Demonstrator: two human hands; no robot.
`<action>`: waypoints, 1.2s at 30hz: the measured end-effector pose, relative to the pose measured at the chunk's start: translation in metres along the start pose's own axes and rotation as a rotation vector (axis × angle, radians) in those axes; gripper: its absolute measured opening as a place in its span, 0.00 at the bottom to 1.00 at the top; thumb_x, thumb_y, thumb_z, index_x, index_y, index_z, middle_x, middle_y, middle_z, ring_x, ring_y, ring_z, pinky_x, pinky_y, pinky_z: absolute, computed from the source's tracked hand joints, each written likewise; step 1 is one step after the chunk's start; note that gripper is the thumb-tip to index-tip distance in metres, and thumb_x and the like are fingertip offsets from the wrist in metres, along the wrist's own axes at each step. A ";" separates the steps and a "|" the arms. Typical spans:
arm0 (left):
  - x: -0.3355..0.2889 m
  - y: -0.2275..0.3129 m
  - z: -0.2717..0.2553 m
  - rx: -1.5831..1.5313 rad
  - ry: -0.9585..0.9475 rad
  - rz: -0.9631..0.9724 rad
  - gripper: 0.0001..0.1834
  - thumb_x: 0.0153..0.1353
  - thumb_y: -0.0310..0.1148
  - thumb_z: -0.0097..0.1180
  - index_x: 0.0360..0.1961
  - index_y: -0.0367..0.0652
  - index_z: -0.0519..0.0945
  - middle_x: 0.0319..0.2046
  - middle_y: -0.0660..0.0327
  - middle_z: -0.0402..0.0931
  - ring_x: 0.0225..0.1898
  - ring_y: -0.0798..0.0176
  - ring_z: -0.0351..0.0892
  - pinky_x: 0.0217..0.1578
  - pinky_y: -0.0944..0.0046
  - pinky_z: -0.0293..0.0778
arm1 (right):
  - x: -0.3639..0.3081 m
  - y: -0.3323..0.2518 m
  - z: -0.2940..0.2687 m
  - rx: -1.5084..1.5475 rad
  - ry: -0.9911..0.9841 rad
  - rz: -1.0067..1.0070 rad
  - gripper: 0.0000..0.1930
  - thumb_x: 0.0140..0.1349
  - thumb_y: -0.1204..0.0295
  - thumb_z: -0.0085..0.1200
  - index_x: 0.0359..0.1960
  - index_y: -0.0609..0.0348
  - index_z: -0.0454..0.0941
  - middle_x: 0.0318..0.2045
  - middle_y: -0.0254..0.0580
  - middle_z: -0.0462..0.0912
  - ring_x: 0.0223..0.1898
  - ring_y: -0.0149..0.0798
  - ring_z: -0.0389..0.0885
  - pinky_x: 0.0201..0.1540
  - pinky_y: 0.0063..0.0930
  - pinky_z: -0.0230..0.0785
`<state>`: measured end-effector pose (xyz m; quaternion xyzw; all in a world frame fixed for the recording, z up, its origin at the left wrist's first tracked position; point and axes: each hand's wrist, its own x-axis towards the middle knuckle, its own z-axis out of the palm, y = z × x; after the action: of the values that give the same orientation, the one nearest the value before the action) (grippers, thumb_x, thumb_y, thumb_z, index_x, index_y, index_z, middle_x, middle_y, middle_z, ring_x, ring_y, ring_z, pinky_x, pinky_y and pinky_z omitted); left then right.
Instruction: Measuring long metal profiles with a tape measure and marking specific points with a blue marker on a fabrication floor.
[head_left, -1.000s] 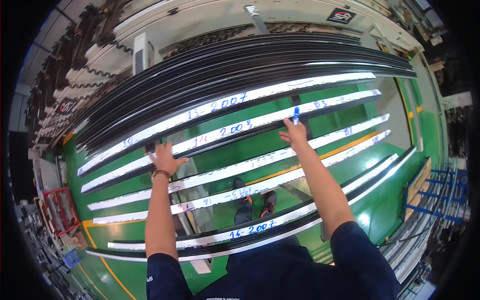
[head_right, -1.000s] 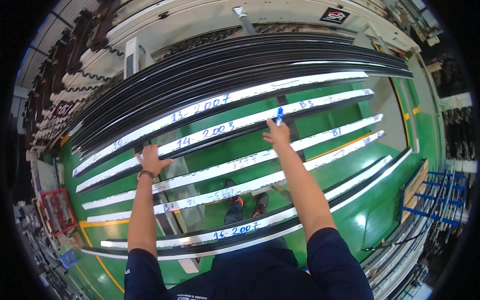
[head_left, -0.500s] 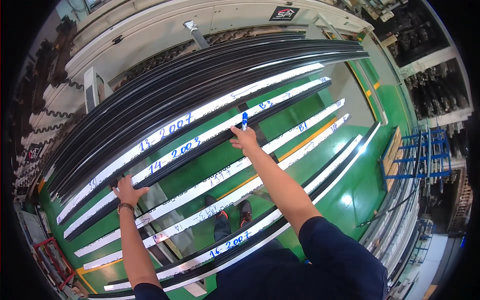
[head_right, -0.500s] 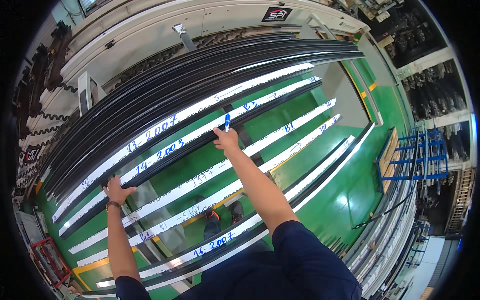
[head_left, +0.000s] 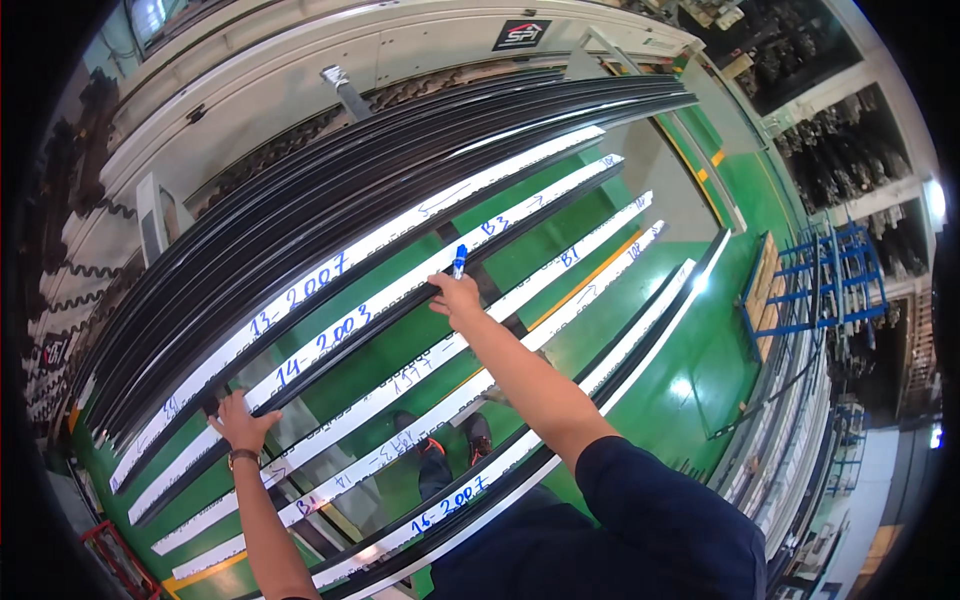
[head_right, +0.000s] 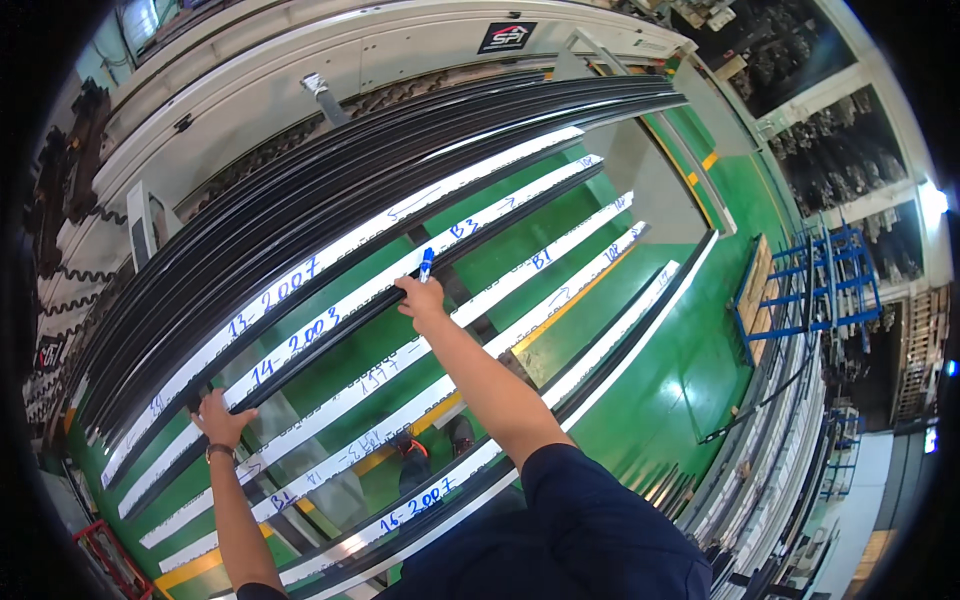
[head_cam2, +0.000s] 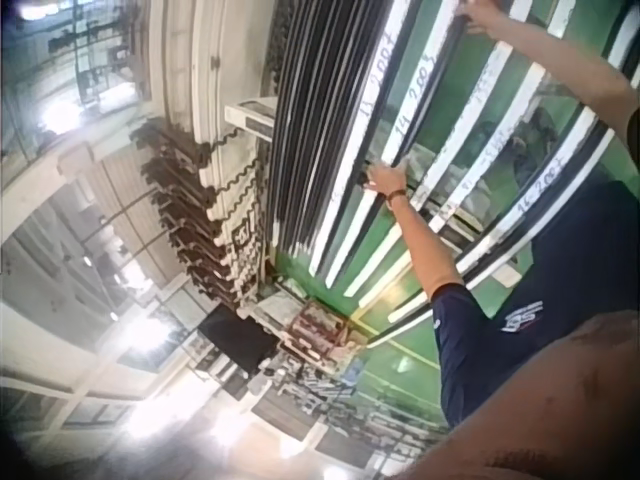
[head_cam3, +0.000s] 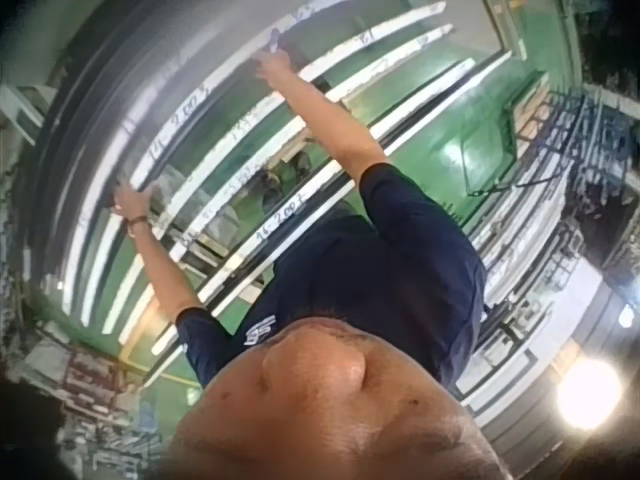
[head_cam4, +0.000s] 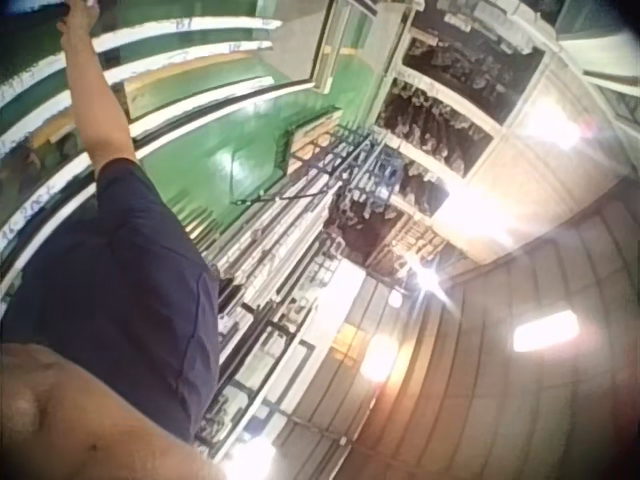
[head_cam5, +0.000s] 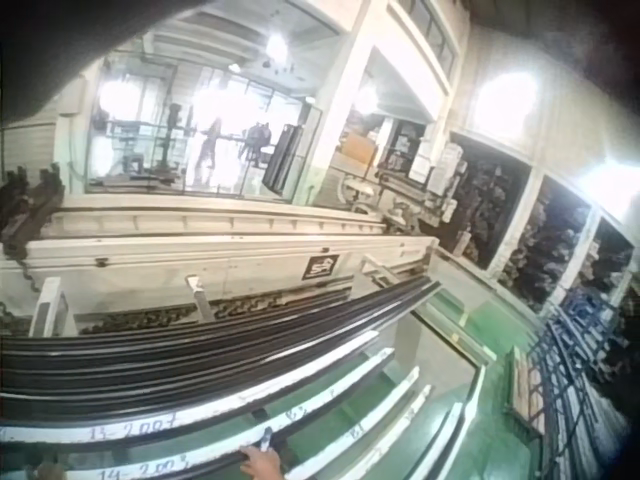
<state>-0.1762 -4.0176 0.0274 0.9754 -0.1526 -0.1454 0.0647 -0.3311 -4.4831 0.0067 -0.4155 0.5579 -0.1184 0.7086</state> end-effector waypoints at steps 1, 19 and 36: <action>-0.004 0.003 -0.002 0.015 0.005 -0.003 0.49 0.32 0.54 0.80 0.57 0.44 0.74 0.56 0.54 0.74 0.66 0.45 0.65 0.69 0.27 0.40 | -0.001 0.002 0.000 0.051 -0.006 0.014 0.20 0.57 0.68 0.69 0.46 0.57 0.73 0.42 0.43 0.79 0.43 0.45 0.81 0.45 0.44 0.81; -0.081 0.028 -0.092 -0.101 0.385 0.387 0.32 0.26 0.37 0.81 0.33 0.38 0.76 0.34 0.51 0.74 0.40 0.41 0.74 0.41 0.47 0.70 | -0.088 -0.057 -0.046 0.388 -0.166 0.031 0.11 0.54 0.74 0.72 0.31 0.57 0.79 0.29 0.35 0.83 0.28 0.33 0.81 0.32 0.29 0.77; -0.270 0.003 -0.015 -0.126 0.065 0.276 0.32 0.22 0.38 0.83 0.32 0.37 0.82 0.32 0.50 0.78 0.36 0.40 0.78 0.40 0.48 0.75 | -0.209 0.058 -0.208 0.282 0.054 0.153 0.18 0.51 0.73 0.75 0.39 0.58 0.76 0.35 0.41 0.83 0.35 0.38 0.85 0.37 0.33 0.81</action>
<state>-0.4183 -3.9336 0.1130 0.9433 -0.2738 -0.1126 0.1499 -0.6066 -4.4100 0.1024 -0.2649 0.5849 -0.1522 0.7514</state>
